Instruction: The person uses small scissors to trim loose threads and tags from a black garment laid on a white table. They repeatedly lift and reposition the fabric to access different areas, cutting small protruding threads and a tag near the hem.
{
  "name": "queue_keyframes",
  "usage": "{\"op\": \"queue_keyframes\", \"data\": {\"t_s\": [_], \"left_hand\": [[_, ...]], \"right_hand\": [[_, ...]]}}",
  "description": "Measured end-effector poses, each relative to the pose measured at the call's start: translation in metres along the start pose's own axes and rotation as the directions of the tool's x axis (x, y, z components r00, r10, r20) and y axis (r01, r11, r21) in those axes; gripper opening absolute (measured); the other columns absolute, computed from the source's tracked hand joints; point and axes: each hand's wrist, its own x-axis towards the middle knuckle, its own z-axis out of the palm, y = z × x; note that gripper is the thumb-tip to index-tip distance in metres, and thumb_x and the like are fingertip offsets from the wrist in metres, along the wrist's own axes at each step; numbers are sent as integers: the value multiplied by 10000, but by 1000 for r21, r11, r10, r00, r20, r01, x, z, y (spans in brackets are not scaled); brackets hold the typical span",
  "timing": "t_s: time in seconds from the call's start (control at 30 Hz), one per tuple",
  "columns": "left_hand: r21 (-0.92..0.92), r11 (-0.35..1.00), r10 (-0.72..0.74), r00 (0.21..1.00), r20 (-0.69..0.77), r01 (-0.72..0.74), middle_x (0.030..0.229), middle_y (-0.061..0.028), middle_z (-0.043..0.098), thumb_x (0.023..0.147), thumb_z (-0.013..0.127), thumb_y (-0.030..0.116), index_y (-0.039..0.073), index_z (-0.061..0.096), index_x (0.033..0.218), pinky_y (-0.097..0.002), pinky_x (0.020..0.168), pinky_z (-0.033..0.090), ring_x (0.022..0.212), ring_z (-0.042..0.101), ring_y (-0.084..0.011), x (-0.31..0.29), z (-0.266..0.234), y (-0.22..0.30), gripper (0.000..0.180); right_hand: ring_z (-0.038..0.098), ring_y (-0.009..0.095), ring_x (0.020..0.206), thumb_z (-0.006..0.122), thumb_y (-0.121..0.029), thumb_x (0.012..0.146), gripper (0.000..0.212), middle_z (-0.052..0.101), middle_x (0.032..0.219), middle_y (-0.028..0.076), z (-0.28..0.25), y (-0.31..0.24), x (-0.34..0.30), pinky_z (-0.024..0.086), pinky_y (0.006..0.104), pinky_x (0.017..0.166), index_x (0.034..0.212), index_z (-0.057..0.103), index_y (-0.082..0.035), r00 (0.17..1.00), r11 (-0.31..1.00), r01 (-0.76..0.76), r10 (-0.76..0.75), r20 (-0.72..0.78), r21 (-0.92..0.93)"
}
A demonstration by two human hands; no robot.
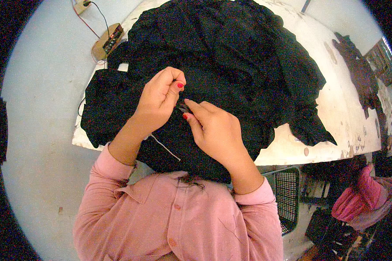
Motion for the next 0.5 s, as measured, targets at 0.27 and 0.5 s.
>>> {"op": "queue_keyframes", "data": {"t_s": [0.27,0.5], "left_hand": [[-114,984,-143,987,-74,135,794,-21,522,986,465,132,52,525,946,-221,552,414,598,480,-70,-2,2,-8,108],[-71,957,-258,938,230,281,851,-46,605,964,529,185,43,555,1067,-271,669,484,739,572,-122,-8,-19,-10,178]], "right_hand": [[626,285,684,631,-162,859,263,622,781,133,-1,3,0,476,357,604,1105,659,-71,1000,1000,1,-2,17,28],[500,146,585,730,-161,779,313,523,661,76,-14,36,0,410,289,564,1049,650,-24,988,982,-149,141,69,114]]}}
